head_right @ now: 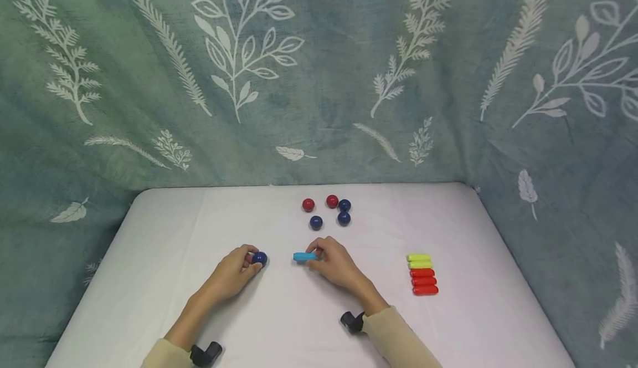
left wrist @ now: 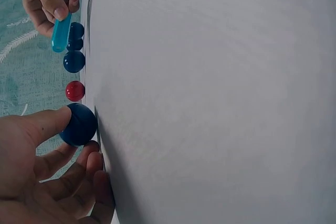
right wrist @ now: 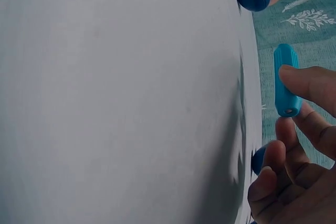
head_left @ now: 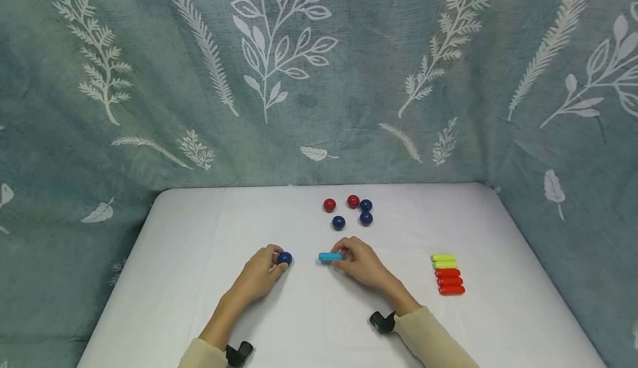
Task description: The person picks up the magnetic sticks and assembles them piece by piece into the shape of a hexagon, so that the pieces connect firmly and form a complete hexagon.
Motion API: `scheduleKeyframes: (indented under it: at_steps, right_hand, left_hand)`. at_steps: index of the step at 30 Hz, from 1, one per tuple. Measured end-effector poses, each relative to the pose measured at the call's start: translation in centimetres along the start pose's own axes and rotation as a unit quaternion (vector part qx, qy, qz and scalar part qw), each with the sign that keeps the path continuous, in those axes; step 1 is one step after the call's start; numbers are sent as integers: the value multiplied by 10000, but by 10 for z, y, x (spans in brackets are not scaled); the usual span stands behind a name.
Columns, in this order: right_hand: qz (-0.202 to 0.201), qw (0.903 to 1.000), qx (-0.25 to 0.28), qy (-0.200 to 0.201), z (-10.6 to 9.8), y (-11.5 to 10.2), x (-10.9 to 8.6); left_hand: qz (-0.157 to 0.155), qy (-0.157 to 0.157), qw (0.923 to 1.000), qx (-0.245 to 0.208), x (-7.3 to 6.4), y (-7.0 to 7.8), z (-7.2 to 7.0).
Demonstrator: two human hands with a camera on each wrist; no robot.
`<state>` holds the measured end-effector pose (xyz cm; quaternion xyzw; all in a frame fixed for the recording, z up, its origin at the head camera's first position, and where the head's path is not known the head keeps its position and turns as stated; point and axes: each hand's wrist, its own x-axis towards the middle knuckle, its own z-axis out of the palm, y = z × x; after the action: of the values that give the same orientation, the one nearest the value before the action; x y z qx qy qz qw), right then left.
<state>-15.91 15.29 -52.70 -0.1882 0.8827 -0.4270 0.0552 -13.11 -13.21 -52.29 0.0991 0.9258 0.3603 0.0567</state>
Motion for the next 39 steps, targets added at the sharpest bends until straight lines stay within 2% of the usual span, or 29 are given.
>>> scheduleKeyframes:
  at_steps: [7,11,26,39]
  right_hand:
    - [23,9996,-83,-260,9,-2,-4]
    - [-51,9995,-42,-316,13,-5,-1]
    - [-166,9988,-13,-454,34,-20,31]
    - [-122,9978,-345,-549,43,-24,34]
  left_hand:
    - [-19,-6,9999,-105,-12,-1,14]
    - [30,50,9999,-106,-12,0,16]
    - [-53,79,9999,-62,-1,-3,1]
    - [83,63,9999,-136,-1,-5,3]
